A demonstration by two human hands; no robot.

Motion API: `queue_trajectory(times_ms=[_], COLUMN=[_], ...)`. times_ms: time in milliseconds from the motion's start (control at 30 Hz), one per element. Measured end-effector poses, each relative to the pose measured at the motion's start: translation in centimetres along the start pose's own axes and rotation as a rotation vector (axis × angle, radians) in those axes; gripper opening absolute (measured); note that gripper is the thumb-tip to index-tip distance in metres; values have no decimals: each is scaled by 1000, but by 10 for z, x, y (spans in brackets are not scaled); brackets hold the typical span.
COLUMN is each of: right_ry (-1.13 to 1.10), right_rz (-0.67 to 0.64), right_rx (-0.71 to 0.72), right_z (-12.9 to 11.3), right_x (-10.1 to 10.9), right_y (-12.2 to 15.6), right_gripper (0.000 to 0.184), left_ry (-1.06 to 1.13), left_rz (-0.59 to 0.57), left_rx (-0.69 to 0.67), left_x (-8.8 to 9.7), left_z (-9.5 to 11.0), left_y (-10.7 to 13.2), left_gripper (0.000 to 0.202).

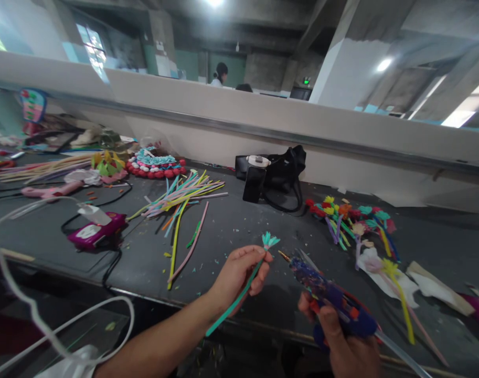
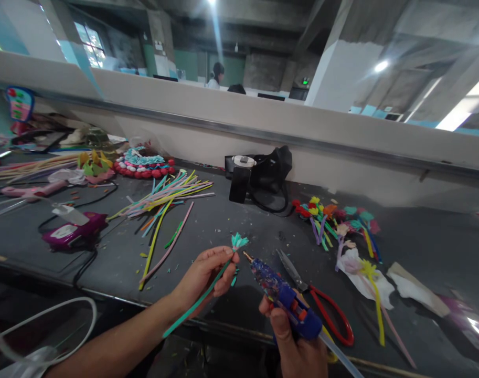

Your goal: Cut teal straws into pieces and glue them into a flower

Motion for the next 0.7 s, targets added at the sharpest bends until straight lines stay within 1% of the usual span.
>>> queue_trajectory(times_ms=[100, 233, 333, 467, 567, 700], right_ry=[16, 30, 37, 17, -69, -123], right_rz=[3, 39, 7, -78, -100, -33], right_rx=[11, 21, 109, 225, 210, 123], right_z=[1, -5, -8, -1, 4, 1], right_x=[0, 2, 4, 7, 7, 5], right_y=[1, 1, -3, -8, -7, -2], right_gripper=[50, 50, 50, 45, 42, 44], left_ry=[41, 68, 45, -63, -139, -225], left_rz=[-44, -104, -119, -98, -61, -20], left_rx=[-7, -15, -53, -133, -167, -221], left_x=[-2, -5, -5, -4, -4, -4], left_z=[1, 0, 0, 2, 4, 6], left_y=[0, 1, 1, 1, 2, 4], left_gripper=[16, 16, 15, 17, 20, 21])
Point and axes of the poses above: each hand's wrist, its own y-axis away from the middle knuckle, its own x-axis out of the back of the hand, z = x × y, the point moved 4 cm from there along -y, towards the middle knuckle, and after that the axes turned 1 degree about z, right-handed, at the moved point
